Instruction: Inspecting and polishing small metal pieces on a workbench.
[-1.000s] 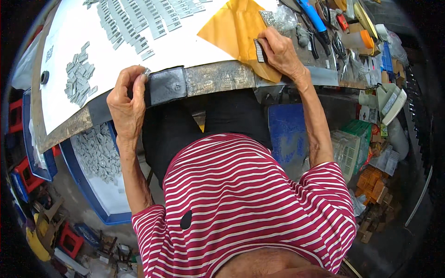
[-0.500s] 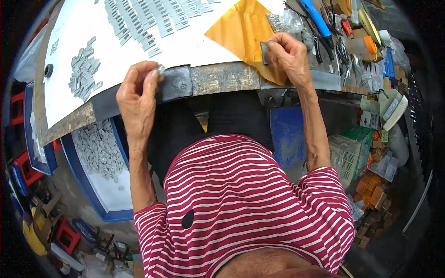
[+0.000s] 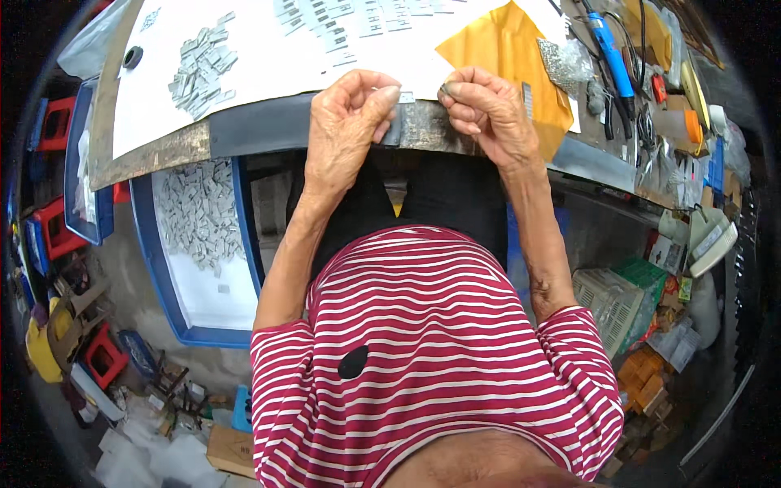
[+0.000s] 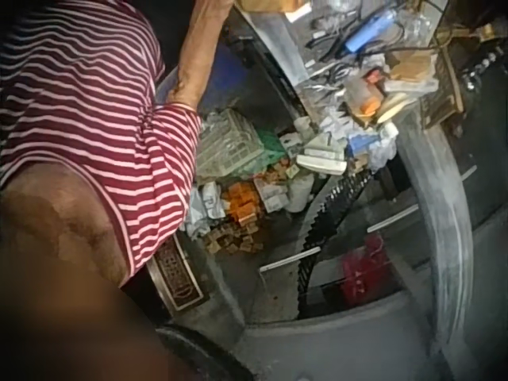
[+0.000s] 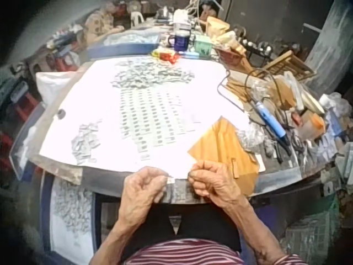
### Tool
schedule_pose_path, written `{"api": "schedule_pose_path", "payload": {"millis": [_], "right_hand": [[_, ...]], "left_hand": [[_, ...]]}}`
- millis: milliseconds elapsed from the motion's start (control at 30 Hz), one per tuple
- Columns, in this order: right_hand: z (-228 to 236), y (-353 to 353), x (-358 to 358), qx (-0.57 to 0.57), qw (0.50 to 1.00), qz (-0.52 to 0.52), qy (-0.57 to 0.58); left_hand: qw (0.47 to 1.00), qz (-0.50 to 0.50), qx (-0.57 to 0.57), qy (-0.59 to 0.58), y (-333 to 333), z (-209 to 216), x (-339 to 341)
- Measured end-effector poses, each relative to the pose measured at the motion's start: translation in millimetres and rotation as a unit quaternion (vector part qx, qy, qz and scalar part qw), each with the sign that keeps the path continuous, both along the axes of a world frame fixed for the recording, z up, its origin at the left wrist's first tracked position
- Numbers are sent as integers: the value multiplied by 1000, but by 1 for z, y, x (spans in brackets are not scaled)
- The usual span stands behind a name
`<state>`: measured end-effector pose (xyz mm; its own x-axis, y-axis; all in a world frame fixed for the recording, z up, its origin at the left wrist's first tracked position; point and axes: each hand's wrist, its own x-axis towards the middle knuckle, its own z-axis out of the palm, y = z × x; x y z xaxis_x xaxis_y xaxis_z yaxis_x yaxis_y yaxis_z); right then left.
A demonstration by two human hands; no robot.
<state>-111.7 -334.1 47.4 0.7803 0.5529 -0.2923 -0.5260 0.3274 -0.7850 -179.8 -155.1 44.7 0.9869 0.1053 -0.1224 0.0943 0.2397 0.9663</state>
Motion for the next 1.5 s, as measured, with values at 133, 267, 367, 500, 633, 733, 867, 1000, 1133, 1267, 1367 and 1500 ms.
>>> {"api": "schedule_pose_path", "payload": {"millis": [133, 267, 367, 500, 633, 733, 867, 1000, 1133, 1267, 1367, 1500], "right_hand": [[0, 13, -4, -16, 1000, -5, -23], [-5, 18, -6, -29, 998, 4, -58], [-6, 19, -6, -57, 995, 1, -84], [-3, 22, -6, -76, 993, -9, -86], [-3, 19, -5, -74, 993, -8, -87], [-3, 16, -6, -76, 991, 1, -106], [4, 18, -10, -55, 994, -12, -92], [1, 18, -10, -41, 995, -16, -89], [-5, 19, -14, -80, 989, -18, -120], [-8, 17, -15, -140, 974, -23, -174], [-6, 18, -16, -145, 973, -22, -179], [-5, 18, -15, -150, 975, -10, -166]], "left_hand": [[1000, 4, -21, 0, 0, -2, 1], [1000, -11, -11, -26, 1, -6, 2], [999, -16, 9, -37, 1, -4, 2], [998, -25, 48, -34, 2, -5, 2], [995, -26, 85, -34, 0, -6, 3], [999, 4, 42, -28, -5, -3, 3], [992, 18, 109, -53, -6, -7, 2], [973, 4, 223, -53, -8, -1, -2], [994, 12, 85, -64, -12, -6, -2], [998, -8, 29, -53, -10, -5, -4], [997, -21, 39, -70, -8, -8, -3], [998, -8, 4, -60, -10, -9, -3]]}}
